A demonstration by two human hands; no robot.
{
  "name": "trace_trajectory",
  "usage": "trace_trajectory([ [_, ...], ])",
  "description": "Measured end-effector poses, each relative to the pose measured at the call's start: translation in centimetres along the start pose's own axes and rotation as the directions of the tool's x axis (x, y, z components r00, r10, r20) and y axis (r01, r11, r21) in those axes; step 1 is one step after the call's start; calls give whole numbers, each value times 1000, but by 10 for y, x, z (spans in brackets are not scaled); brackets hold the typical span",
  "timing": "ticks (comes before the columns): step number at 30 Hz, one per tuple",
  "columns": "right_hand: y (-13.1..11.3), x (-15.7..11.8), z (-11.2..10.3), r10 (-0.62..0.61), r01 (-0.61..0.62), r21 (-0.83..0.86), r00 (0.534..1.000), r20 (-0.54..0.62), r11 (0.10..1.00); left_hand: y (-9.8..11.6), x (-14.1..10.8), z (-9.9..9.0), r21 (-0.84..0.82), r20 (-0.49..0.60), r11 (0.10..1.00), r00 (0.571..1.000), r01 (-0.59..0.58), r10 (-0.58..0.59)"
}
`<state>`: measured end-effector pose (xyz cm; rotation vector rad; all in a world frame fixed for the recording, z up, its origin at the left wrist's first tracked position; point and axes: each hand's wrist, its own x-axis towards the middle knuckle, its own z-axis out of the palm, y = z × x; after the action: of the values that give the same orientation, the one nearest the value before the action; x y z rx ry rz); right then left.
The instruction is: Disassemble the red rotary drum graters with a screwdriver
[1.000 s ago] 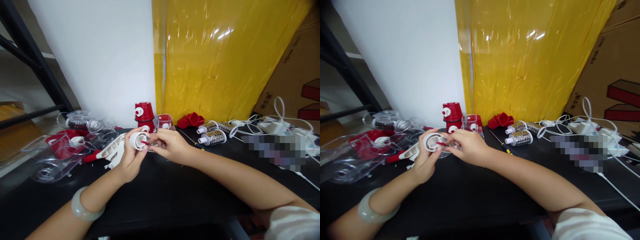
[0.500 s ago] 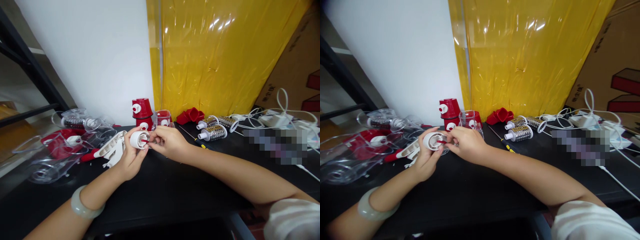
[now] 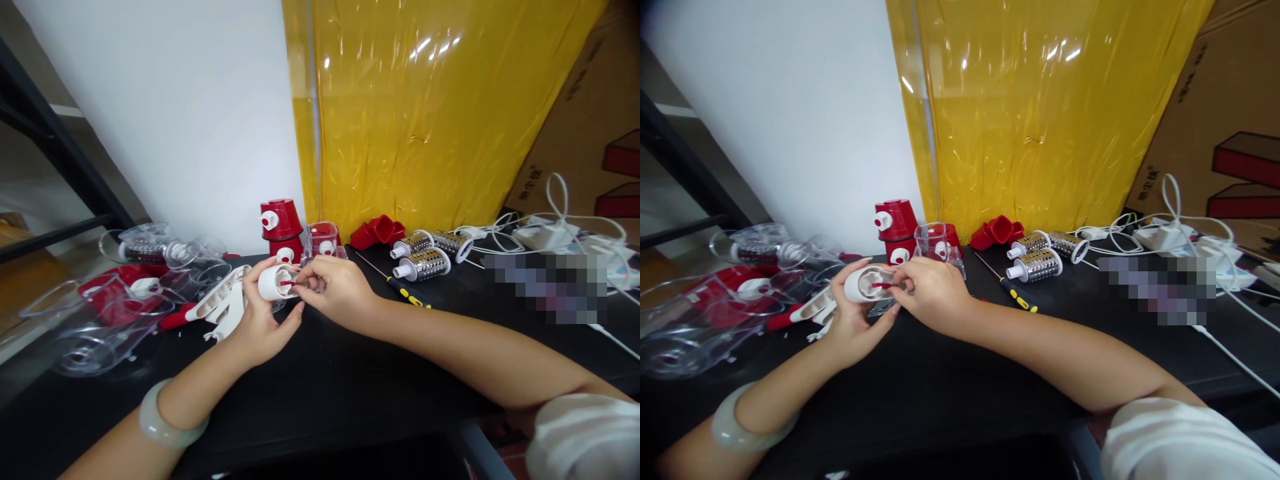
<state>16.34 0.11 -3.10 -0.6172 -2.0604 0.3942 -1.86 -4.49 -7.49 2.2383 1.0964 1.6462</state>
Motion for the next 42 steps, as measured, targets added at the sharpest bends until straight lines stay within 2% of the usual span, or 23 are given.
trace_trajectory([
  [4,2,-1,1,-4,4,7,1000,-20,1000,2,2,1,78,-14,995,998,-65,66],
  [10,5,-2,3,-20,21,17,999,-33,1000,1,1,1,118,-6,989,996,-86,87],
  [15,4,-3,4,-48,50,32,996,-71,998,-4,-1,1,135,-64,989,996,-60,69],
  [25,5,3,-1,-14,12,40,999,52,999,1,3,3,176,-42,979,993,-102,111],
  [31,3,9,-11,-17,18,-4,987,163,1000,0,1,2,180,-21,983,999,-38,42],
  [37,6,14,-17,-97,84,64,968,231,994,4,2,3,71,37,997,999,0,-3],
  [42,11,18,-23,-173,162,81,974,144,983,9,4,8,-155,18,977,989,147,-146],
])
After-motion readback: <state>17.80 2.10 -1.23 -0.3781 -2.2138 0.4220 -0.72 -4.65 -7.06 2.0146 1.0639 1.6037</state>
